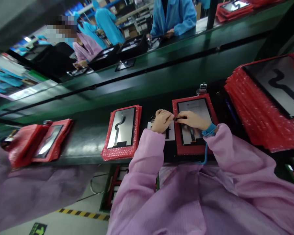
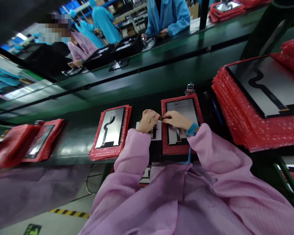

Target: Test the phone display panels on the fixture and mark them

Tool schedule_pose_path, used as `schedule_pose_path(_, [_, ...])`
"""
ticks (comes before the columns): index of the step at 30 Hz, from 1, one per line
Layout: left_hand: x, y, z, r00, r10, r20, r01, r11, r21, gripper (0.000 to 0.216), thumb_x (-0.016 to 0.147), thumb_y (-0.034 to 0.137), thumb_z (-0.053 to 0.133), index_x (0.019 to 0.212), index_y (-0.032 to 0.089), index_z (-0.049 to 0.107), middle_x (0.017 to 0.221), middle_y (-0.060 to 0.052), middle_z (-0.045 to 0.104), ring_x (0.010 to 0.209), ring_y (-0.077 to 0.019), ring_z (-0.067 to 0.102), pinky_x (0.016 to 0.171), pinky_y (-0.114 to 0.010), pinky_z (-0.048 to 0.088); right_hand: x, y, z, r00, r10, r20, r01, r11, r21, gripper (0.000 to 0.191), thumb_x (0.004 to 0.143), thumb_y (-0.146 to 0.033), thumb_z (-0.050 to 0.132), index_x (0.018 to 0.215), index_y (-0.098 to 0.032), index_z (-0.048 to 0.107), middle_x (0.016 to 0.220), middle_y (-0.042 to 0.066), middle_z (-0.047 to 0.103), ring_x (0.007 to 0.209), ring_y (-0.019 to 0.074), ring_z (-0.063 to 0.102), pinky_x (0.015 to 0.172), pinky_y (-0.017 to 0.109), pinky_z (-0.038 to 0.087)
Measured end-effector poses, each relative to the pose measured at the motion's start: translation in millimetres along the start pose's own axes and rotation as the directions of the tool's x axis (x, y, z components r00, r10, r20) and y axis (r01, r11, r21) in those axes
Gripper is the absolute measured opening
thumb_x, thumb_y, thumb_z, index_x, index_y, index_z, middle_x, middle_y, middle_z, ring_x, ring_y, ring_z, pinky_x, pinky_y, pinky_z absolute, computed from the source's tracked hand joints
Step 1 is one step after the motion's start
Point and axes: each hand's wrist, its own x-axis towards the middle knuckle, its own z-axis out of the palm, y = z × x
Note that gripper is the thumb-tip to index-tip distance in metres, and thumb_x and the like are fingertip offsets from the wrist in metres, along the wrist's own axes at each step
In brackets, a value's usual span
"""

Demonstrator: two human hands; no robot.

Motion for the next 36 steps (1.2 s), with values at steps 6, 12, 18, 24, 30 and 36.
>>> schedule_pose_path(6, [-2,0,2,0.996,0.010,0.091,-0.009,1.000,-0.011,0.018,0.096,0.018,0.049,0.086,0.023,0.063,0.088,-0.001,0.073,0.092,-0.0196,0.065,0.112,-0.042,0.036,3,0,13,0.998,0.000,-0.069,-0.004,0.998,-0.057,0.012,0.082,-0.021,0.057,0.083,-0.016,0.068,0.092,0.008,0.071,0.086,0.0182,0.060,0.085,0.031,0.044])
schedule_pose_path(12, [-2,1,4,0.994,0.016,0.111,-0.012,0.999,-0.041,0.017,0.095,0.018,0.049,0.085,0.021,0.062,0.086,-0.002,0.072,0.092,-0.0198,0.065,0.115,-0.044,0.033,3,3,17,0.993,-0.050,-0.103,0.042,0.996,-0.077,0.011,0.082,-0.023,0.056,0.075,-0.017,0.060,0.081,0.005,0.064,0.078,0.0161,0.053,0.076,0.029,0.037])
schedule_pose_path(18, [-2,3,4,0.995,0.002,0.102,0.005,0.998,-0.068,0.017,0.094,0.017,0.051,0.082,0.021,0.061,0.085,-0.001,0.072,0.093,-0.0205,0.065,0.115,-0.044,0.032,5,6,17,0.990,-0.077,-0.118,0.070,0.995,-0.065,0.011,0.081,-0.022,0.056,0.071,-0.017,0.058,0.076,0.003,0.062,0.073,0.0144,0.051,0.072,0.029,0.035])
schedule_pose_path(24, [-3,3,4,0.997,-0.006,0.073,0.012,0.997,-0.081,0.018,0.095,0.017,0.050,0.082,0.021,0.062,0.087,-0.001,0.074,0.095,-0.0200,0.065,0.116,-0.043,0.031,4,8,16,0.991,-0.088,-0.099,0.084,0.996,-0.044,0.008,0.079,-0.022,0.056,0.075,-0.017,0.060,0.079,0.003,0.063,0.073,0.0140,0.052,0.072,0.028,0.037])
schedule_pose_path(30, [-3,5,4,0.997,-0.030,0.068,0.036,0.995,-0.088,0.019,0.095,0.017,0.050,0.082,0.021,0.064,0.088,-0.001,0.074,0.095,-0.0195,0.064,0.117,-0.044,0.029,5,11,16,0.991,-0.099,-0.093,0.097,0.995,-0.029,0.009,0.080,-0.023,0.055,0.076,-0.017,0.061,0.080,0.003,0.065,0.074,0.0143,0.053,0.072,0.028,0.038])
schedule_pose_path(36, [-4,5,3,0.998,-0.013,0.059,0.020,0.994,-0.105,0.021,0.095,0.016,0.050,0.081,0.021,0.064,0.085,-0.001,0.073,0.094,-0.0198,0.065,0.116,-0.045,0.030,5,13,17,0.988,-0.118,-0.096,0.117,0.993,-0.013,0.011,0.081,-0.025,0.055,0.076,-0.017,0.061,0.080,0.003,0.066,0.075,0.0153,0.056,0.074,0.028,0.039])
